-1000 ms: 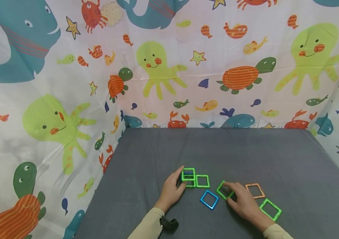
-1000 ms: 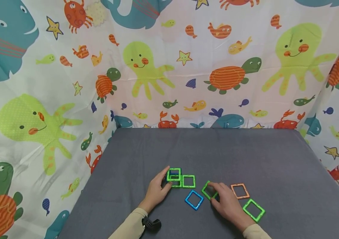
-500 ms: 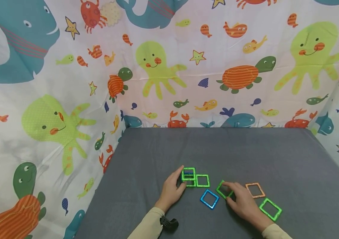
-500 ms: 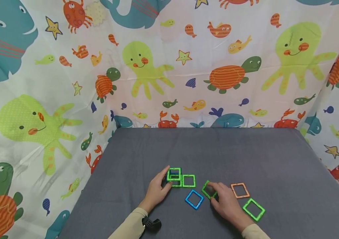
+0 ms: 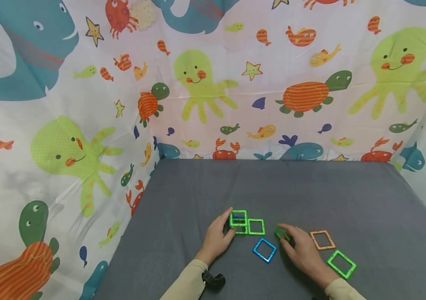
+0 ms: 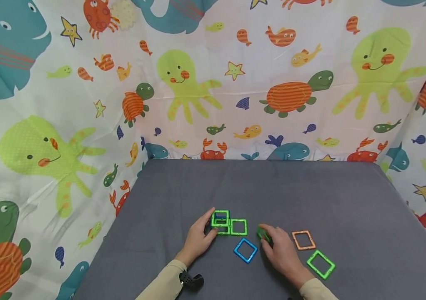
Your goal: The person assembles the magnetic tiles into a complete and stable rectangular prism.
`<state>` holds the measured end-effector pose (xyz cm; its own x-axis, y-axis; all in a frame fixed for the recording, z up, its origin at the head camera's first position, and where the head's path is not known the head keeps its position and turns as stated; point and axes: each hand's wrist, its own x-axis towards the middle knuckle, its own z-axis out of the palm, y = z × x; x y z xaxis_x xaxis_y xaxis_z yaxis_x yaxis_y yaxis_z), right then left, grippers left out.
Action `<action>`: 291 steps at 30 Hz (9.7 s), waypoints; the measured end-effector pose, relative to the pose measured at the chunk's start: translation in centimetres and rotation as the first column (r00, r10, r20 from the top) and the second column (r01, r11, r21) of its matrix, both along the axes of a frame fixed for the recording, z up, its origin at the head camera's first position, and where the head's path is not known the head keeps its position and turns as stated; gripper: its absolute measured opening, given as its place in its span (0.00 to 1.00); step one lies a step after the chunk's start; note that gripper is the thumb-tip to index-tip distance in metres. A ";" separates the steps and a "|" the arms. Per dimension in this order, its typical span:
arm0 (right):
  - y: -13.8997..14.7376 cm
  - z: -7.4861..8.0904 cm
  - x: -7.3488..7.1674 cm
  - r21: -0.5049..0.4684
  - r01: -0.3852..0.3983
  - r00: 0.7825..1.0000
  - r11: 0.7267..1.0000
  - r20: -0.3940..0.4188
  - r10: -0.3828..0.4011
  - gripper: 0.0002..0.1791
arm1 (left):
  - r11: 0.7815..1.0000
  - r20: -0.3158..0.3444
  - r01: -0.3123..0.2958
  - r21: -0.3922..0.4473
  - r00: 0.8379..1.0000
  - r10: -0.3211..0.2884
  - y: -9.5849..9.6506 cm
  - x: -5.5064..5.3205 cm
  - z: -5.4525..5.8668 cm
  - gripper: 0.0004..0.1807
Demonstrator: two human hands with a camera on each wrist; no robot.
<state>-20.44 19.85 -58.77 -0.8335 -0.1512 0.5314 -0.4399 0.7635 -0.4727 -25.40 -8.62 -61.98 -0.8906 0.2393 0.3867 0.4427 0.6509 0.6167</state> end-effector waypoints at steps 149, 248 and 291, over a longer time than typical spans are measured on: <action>-3.0 2.1 -1.8 -0.276 0.070 0.885 0.959 0.460 0.069 0.28 | 0.999 -0.084 -0.029 0.013 0.996 0.030 -0.1 0.2 -0.1 0.34; -3.2 3.4 -5.7 0.012 -0.172 0.783 0.985 0.608 0.129 0.09 | 0.997 -0.004 -0.001 -0.074 1.000 0.001 -0.1 -0.2 0.5 0.44; -2.4 4.2 -7.7 -0.064 -0.113 0.768 0.991 0.627 0.129 0.15 | 0.987 0.103 -0.141 0.072 0.986 0.133 2.0 0.9 0.7 0.61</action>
